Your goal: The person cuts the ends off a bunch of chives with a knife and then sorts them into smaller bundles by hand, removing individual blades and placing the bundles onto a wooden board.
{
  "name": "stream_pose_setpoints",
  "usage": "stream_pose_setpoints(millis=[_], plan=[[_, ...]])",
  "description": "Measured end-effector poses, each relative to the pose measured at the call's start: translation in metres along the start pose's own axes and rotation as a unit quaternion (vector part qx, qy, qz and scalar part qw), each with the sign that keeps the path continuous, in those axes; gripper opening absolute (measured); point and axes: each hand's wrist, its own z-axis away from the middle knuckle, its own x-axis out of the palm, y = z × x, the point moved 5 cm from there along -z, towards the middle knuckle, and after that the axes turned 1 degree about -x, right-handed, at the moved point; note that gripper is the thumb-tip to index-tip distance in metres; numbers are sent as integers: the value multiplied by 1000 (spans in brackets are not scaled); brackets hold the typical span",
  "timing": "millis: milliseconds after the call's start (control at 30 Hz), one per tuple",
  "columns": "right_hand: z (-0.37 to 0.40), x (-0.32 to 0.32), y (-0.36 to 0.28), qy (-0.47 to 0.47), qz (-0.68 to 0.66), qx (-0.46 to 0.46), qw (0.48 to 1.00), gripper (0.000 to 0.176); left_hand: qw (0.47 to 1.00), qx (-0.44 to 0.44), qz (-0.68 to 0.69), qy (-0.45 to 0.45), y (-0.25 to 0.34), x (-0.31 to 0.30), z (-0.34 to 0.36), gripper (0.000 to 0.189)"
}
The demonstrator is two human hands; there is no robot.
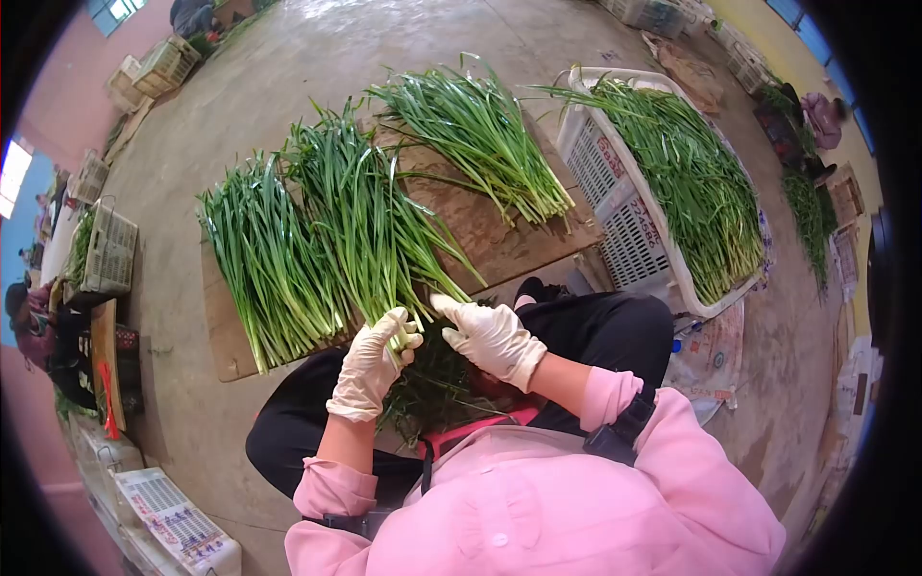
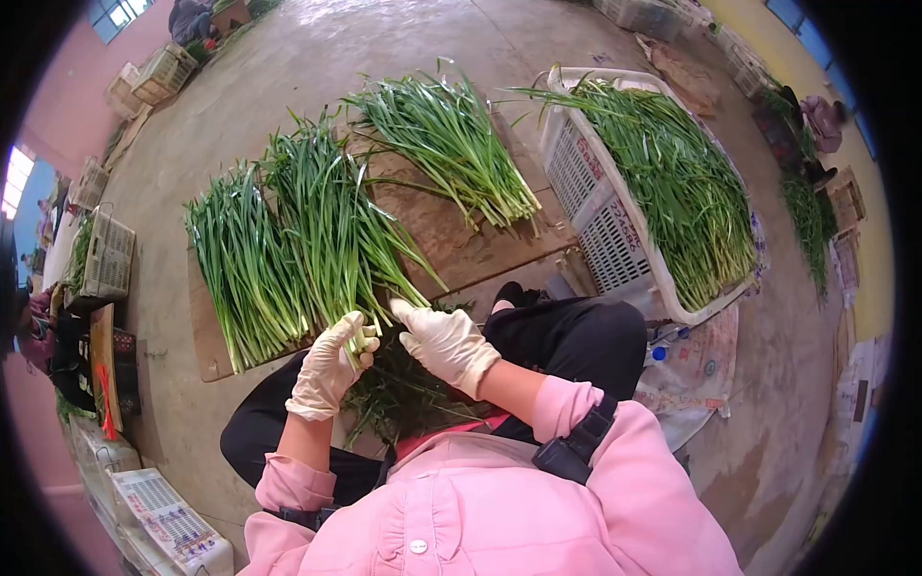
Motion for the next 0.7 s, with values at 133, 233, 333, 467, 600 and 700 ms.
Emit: stream_pose_setpoints(millis=[133,233,333,467,600,700], plan=[[-23,9,-12,-28,142,-33,989,58,1000,-4,-24,9,-3,-6,-5,25],[-34,31,0,19,145,-52,988,33,999,-1,-31,9,1,-4,1,23],[-34,30,1,23,153,-75,985,17,999,-9,-38,2,4,-6,1,24],[-33,26,1,14,117,-74,990,17,999,11,-37,5,4,4,4,23],[-31,29,-5,-10,56,-69,996,16,999,23,-23,12,-2,5,-1,20],[-28,28,1,-69,-65,11,995,15,1000,27,5,9,-7,-4,-4,25]])
